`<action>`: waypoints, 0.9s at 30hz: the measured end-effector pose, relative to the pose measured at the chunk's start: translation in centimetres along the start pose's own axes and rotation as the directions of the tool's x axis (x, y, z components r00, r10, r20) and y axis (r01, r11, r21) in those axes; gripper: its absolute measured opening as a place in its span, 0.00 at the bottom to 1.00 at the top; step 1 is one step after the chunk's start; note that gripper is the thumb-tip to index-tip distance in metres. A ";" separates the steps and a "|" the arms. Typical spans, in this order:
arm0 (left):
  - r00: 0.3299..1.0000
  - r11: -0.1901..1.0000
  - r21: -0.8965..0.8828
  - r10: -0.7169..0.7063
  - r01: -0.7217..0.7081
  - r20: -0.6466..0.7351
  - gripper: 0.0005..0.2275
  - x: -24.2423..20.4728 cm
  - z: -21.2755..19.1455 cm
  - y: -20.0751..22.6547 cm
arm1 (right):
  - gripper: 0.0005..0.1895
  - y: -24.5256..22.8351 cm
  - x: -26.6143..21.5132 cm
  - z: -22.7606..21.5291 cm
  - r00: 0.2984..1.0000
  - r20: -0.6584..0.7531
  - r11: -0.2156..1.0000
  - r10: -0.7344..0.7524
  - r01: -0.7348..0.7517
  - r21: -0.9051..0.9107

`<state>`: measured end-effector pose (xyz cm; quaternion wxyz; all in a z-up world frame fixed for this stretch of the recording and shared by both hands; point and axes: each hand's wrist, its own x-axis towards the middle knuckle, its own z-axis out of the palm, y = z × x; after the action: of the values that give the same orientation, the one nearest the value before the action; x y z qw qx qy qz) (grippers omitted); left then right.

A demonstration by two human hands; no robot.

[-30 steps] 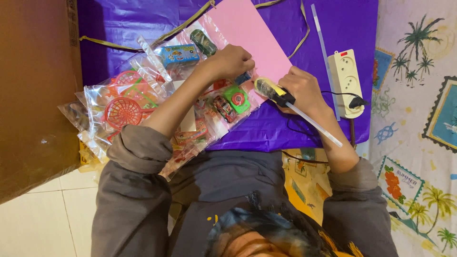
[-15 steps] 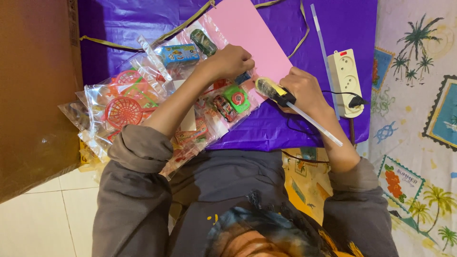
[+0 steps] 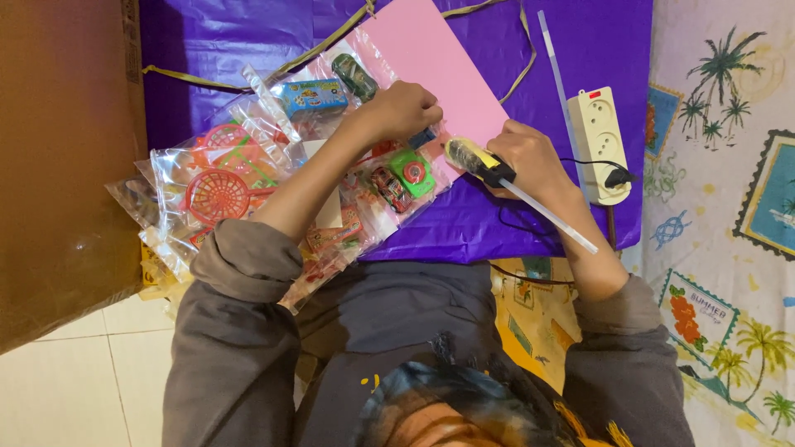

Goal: The person uses a glue gun to apply adhesive to small toy cars and animal figurines, then attaches them to a pink card. They handle multiple toy items, some from plastic bags, and position them on the card one by one.

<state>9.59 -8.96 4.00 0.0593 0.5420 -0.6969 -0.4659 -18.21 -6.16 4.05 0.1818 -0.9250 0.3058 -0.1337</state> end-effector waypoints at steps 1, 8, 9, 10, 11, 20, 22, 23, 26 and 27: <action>1.000 1.000 0.002 0.001 -0.001 0.000 0.18 0.0 0.0 0.0 | 0.18 -0.1 0.0 -0.1 1.000 -0.002 1.000 0.000 0.000 -0.001; 1.000 1.000 -0.002 0.004 -0.004 -0.005 0.18 0.1 0.4 -0.2 | 0.18 0.2 -0.3 -0.2 0.998 0.065 0.999 0.025 -0.027 0.032; 1.000 1.000 0.005 -0.003 0.004 -0.006 0.18 0.1 0.4 -0.2 | 0.17 0.4 -0.4 -0.2 0.997 0.080 0.999 0.014 -0.018 0.046; 1.000 1.000 0.004 -0.004 0.004 -0.004 0.18 0.0 0.4 -0.2 | 0.17 0.2 -0.3 -0.4 0.997 0.081 0.999 0.016 -0.020 0.048; 1.000 1.000 -0.007 0.010 -0.010 -0.017 0.17 -0.2 0.4 -0.2 | 0.17 0.0 -0.3 -0.5 0.997 0.081 0.998 0.013 -0.018 0.063; 0.999 1.000 0.009 0.006 -0.006 -0.036 0.16 -0.3 0.5 0.1 | 0.17 0.3 -0.6 -0.6 0.994 0.103 0.998 0.030 -0.035 0.046; 0.999 1.000 0.027 0.010 -0.009 -0.038 0.16 -0.3 0.7 0.1 | 0.18 0.0 -0.7 -0.7 0.993 0.116 0.998 0.034 -0.040 0.050; 0.999 1.000 0.025 0.006 -0.005 -0.042 0.16 -0.4 0.7 0.2 | 0.17 -0.1 -0.7 -0.7 0.992 0.111 0.998 0.051 -0.055 0.031; 0.998 1.000 0.014 0.028 -0.027 -0.061 0.14 -0.4 1.2 0.0 | 0.14 -0.6 -0.7 -1.1 0.987 0.136 0.996 0.084 -0.080 -0.038; 0.996 0.999 0.006 0.050 -0.050 -0.074 0.14 -0.3 1.5 -0.1 | 0.13 -0.8 -0.7 -1.3 0.981 0.166 0.992 0.101 -0.087 -0.087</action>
<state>8.95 -7.86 3.21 0.0956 0.5415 -0.7083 -0.4426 -18.81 -5.47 5.48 0.1766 -0.9240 0.3375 -0.0332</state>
